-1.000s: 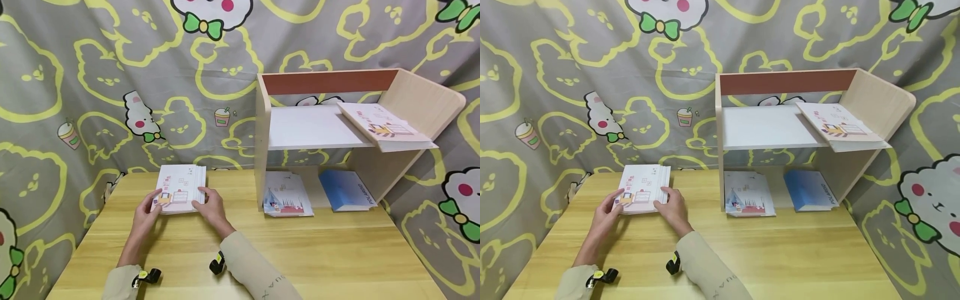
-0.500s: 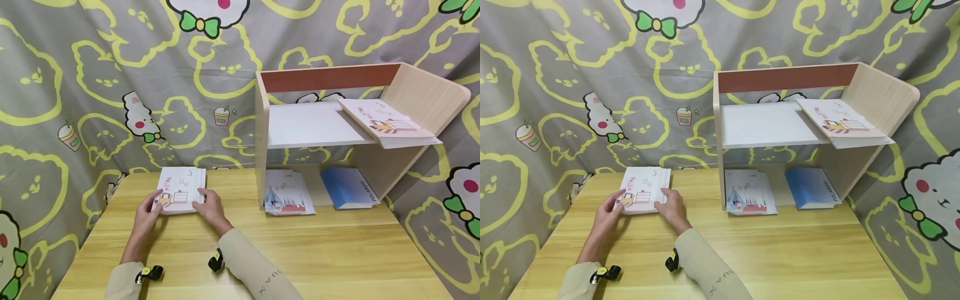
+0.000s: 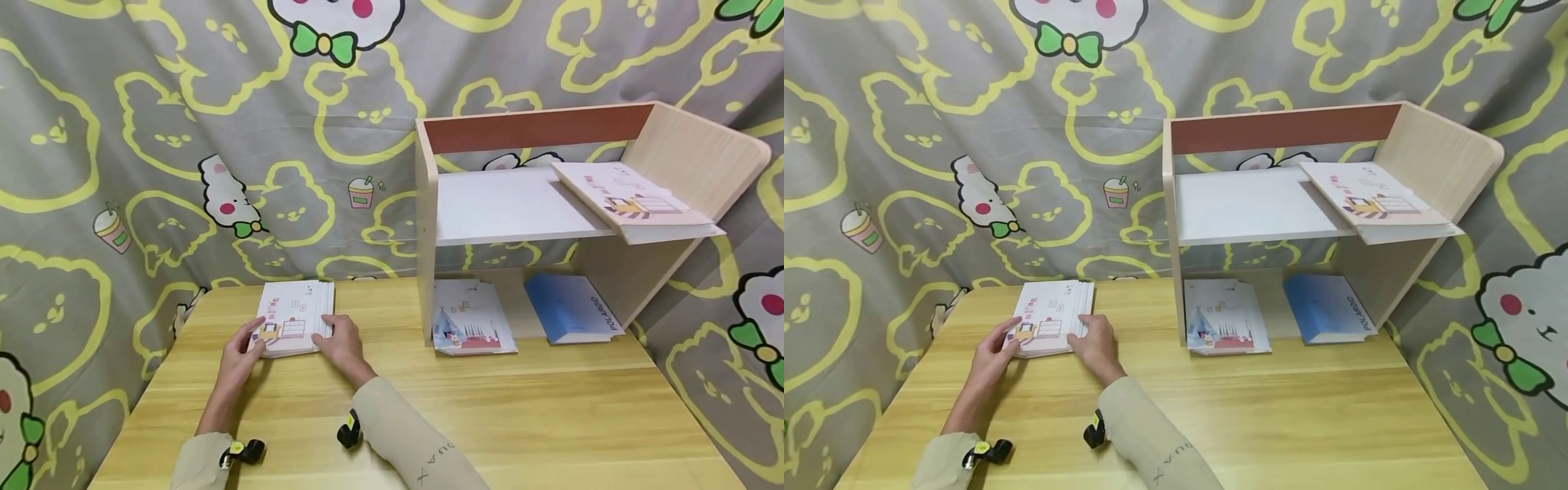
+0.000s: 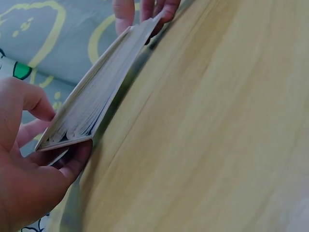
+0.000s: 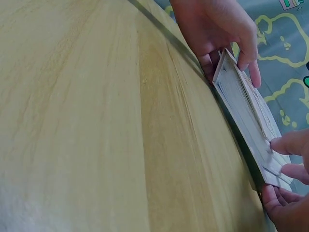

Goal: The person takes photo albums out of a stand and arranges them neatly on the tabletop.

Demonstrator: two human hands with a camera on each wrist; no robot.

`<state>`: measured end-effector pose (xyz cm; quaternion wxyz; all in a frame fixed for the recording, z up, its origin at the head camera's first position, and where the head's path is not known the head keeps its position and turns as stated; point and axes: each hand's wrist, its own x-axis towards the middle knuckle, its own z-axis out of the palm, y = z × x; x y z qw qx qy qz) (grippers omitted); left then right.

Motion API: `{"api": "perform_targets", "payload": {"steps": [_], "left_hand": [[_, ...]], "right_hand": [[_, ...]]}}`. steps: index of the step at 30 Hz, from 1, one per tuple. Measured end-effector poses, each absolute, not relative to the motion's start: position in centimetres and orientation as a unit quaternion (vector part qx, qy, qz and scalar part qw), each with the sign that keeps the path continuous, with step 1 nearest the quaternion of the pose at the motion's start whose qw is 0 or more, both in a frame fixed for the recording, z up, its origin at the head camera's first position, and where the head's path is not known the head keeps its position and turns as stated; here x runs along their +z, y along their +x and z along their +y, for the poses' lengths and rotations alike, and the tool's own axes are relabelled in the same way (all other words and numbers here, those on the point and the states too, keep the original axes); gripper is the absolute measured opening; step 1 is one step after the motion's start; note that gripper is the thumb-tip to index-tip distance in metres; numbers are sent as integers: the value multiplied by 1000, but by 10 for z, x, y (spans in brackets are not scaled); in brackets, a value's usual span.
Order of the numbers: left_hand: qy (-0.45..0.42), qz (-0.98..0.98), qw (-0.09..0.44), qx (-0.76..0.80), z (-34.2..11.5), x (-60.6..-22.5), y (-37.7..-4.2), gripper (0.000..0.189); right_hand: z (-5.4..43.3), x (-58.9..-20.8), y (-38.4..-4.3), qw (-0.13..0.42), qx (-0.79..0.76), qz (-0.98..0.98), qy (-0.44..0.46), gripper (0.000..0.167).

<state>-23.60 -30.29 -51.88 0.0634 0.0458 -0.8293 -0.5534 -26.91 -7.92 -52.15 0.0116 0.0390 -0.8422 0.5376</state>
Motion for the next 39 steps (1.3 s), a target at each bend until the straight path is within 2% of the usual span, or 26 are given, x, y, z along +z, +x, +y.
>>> {"api": "perform_targets", "payload": {"steps": [8, 18, 39], "left_hand": [[53, -840, 58, -537, -303, -519, -235, 56], [44, -850, 76, -519, -302, -523, -237, 55], [45, -851, 67, -520, -302, -520, -235, 56]], "right_hand": [[-80, -524, -269, 34, 535, -843, 50, 43], [-82, -525, -267, 52, 531, -844, 54, 40], [-80, -527, -267, 66, 513, -853, 69, 37]]}}
